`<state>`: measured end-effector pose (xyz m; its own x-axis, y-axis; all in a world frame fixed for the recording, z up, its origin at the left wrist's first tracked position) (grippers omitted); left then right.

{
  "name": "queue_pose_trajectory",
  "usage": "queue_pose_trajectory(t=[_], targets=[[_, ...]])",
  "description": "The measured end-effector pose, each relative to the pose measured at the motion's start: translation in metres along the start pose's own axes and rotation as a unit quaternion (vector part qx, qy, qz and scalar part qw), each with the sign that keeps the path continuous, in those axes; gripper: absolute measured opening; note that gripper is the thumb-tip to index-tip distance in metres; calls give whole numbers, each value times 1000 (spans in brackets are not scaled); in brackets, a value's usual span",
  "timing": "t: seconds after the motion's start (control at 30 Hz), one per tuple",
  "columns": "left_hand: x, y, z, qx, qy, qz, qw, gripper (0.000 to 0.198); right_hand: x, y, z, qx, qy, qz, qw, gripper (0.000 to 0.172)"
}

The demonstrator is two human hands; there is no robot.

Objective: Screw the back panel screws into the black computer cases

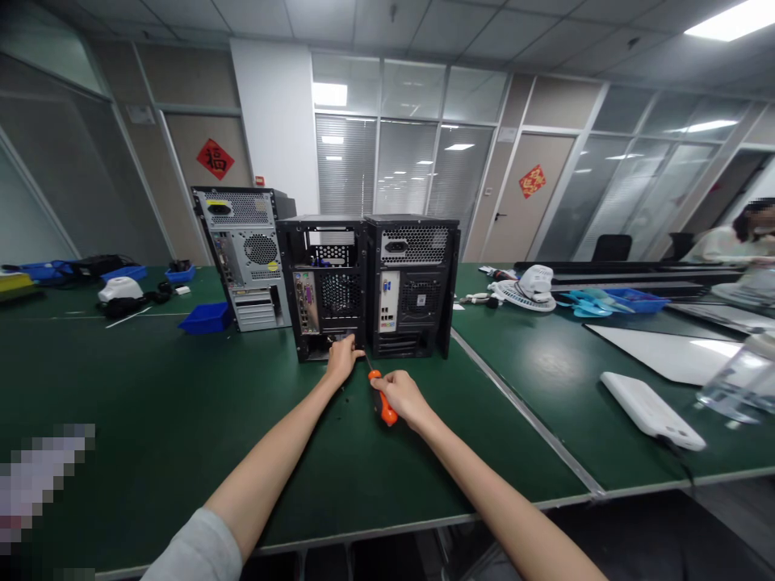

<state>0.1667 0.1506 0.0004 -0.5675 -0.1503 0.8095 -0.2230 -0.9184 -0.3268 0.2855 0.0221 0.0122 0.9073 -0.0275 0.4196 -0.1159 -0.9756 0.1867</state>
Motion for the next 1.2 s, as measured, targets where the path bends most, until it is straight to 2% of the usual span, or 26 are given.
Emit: queue_pose_trajectory(t=[0.57,0.87,1.2], targets=[[4,3,4,28,14,-13,999,20,2,-3,0,30,68,39,996,34],[4,2,5,13,22,-4,1000,10,2,-2,-6,34,143,70,987,33],[5,4,6,17,34,-8,999,16,-2,1,-8,44,228,73,970,32]])
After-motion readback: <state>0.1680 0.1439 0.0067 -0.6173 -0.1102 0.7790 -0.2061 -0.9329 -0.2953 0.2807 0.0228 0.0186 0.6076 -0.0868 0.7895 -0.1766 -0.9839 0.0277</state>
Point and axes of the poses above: each hand's wrist, its own y-axis away from the middle knuckle, its own x-axis out of the back of the hand, z = x × y, the point moved 6 cm from there along -y, towards the middle knuckle, and after that the axes turned 4 degrees about -x, right-handed, at the moved point
